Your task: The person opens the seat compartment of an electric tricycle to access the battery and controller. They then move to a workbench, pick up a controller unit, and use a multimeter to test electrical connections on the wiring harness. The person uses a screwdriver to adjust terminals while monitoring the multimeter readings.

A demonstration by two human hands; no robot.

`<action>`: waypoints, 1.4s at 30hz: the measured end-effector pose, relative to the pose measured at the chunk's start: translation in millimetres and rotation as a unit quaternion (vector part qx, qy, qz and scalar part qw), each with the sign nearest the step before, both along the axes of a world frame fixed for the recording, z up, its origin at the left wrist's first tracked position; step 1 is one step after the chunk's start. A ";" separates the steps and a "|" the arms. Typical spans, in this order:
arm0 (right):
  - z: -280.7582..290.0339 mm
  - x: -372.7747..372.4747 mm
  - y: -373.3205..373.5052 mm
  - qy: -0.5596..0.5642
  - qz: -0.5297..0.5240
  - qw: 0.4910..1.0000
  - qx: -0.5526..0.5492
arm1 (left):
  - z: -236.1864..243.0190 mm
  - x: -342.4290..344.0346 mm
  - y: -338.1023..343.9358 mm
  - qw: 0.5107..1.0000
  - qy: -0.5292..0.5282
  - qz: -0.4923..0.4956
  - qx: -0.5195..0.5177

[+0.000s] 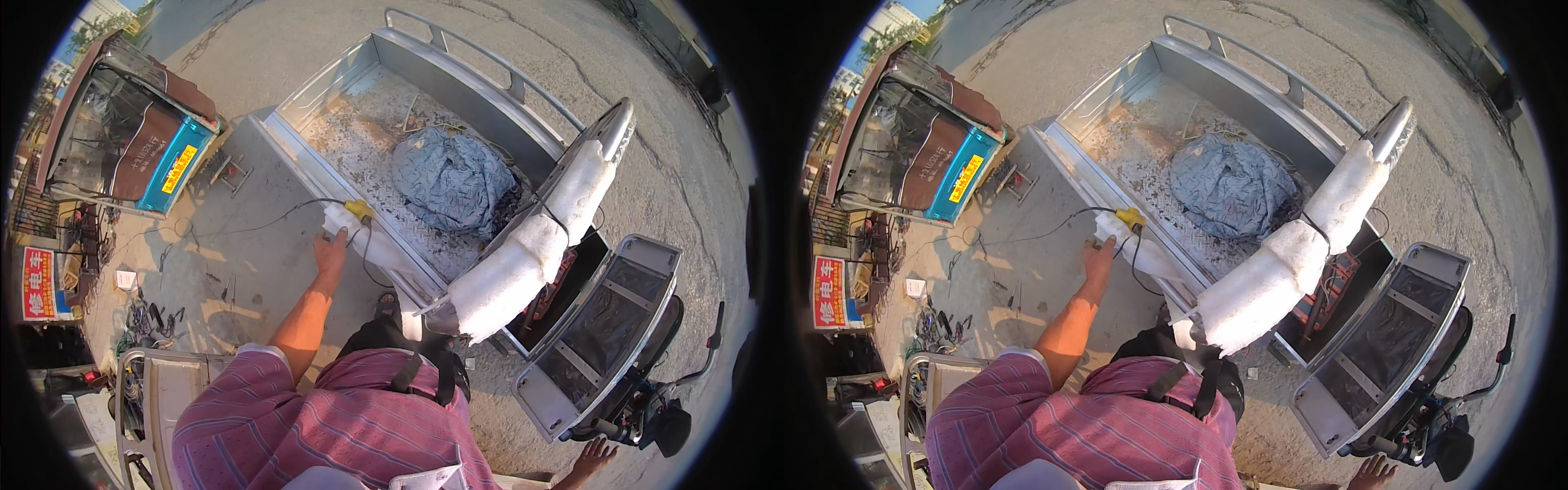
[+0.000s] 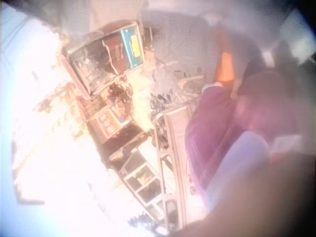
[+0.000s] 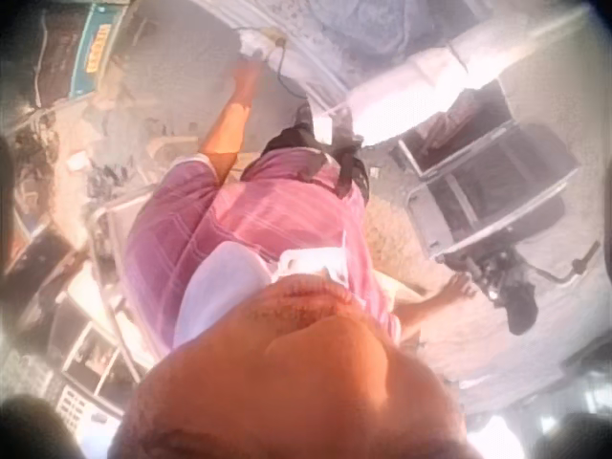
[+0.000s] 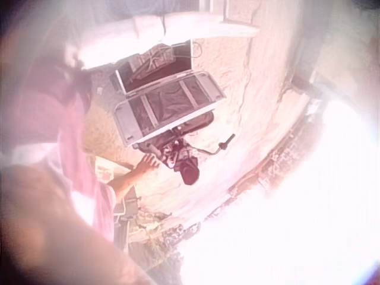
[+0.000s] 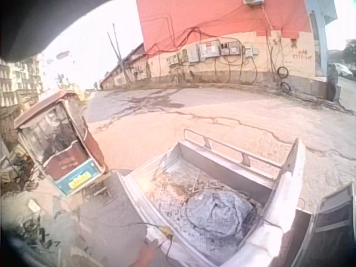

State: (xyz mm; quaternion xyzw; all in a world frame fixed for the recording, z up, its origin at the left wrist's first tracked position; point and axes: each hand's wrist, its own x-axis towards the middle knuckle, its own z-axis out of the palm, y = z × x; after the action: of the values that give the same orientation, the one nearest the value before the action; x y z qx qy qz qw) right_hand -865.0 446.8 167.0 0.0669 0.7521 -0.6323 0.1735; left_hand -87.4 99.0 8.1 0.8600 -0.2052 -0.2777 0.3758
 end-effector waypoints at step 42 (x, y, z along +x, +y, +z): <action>-64.6 -133.0 3.6 0.088 0.197 0.971 0.106 | -99.9 -42.9 -42.2 0.993 -0.063 0.090 -0.032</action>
State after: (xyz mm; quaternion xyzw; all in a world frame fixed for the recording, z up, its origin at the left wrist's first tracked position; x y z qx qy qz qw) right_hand -998.0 450.4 102.4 -0.1205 0.8255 -0.5056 0.2201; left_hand -130.2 56.8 -91.8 0.8784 -0.1588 -0.1814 0.4126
